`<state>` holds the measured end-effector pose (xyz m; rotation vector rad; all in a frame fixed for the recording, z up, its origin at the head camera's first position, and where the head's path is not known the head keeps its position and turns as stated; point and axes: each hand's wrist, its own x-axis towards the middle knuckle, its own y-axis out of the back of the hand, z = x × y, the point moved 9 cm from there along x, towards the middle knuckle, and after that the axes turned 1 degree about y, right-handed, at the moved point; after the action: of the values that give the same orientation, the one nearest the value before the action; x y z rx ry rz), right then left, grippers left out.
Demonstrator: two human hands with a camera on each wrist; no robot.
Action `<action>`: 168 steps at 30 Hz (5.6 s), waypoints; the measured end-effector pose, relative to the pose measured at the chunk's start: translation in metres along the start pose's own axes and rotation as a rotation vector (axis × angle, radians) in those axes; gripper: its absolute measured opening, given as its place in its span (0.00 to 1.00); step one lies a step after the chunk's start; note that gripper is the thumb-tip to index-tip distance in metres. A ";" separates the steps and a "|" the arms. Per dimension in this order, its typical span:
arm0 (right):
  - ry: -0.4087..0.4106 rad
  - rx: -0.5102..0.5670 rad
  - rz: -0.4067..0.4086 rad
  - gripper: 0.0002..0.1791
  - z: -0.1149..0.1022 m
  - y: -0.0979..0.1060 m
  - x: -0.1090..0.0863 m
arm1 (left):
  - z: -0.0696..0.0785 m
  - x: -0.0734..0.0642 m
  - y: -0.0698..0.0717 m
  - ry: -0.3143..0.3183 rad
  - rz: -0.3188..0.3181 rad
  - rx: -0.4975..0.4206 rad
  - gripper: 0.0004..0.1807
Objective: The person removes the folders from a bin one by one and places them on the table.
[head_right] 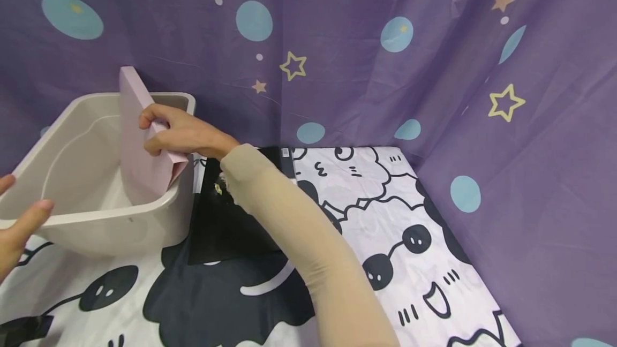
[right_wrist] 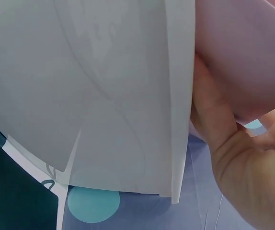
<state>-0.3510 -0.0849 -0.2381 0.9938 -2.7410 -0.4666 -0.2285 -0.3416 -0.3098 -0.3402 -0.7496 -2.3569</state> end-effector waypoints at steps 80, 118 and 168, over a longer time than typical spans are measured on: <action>-0.038 0.256 0.112 0.35 0.013 0.050 -0.031 | -0.006 -0.013 -0.006 0.143 -0.070 -0.021 0.39; -0.034 0.261 0.163 0.33 0.018 0.053 -0.035 | -0.010 -0.010 -0.005 0.152 -0.082 0.001 0.39; 0.108 0.343 0.286 0.34 0.009 0.078 -0.084 | 0.002 -0.010 0.001 0.095 -0.038 0.033 0.39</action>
<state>-0.3361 0.0284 -0.2247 0.6474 -2.8531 0.1037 -0.2197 -0.3359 -0.3122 -0.2007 -0.7549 -2.3754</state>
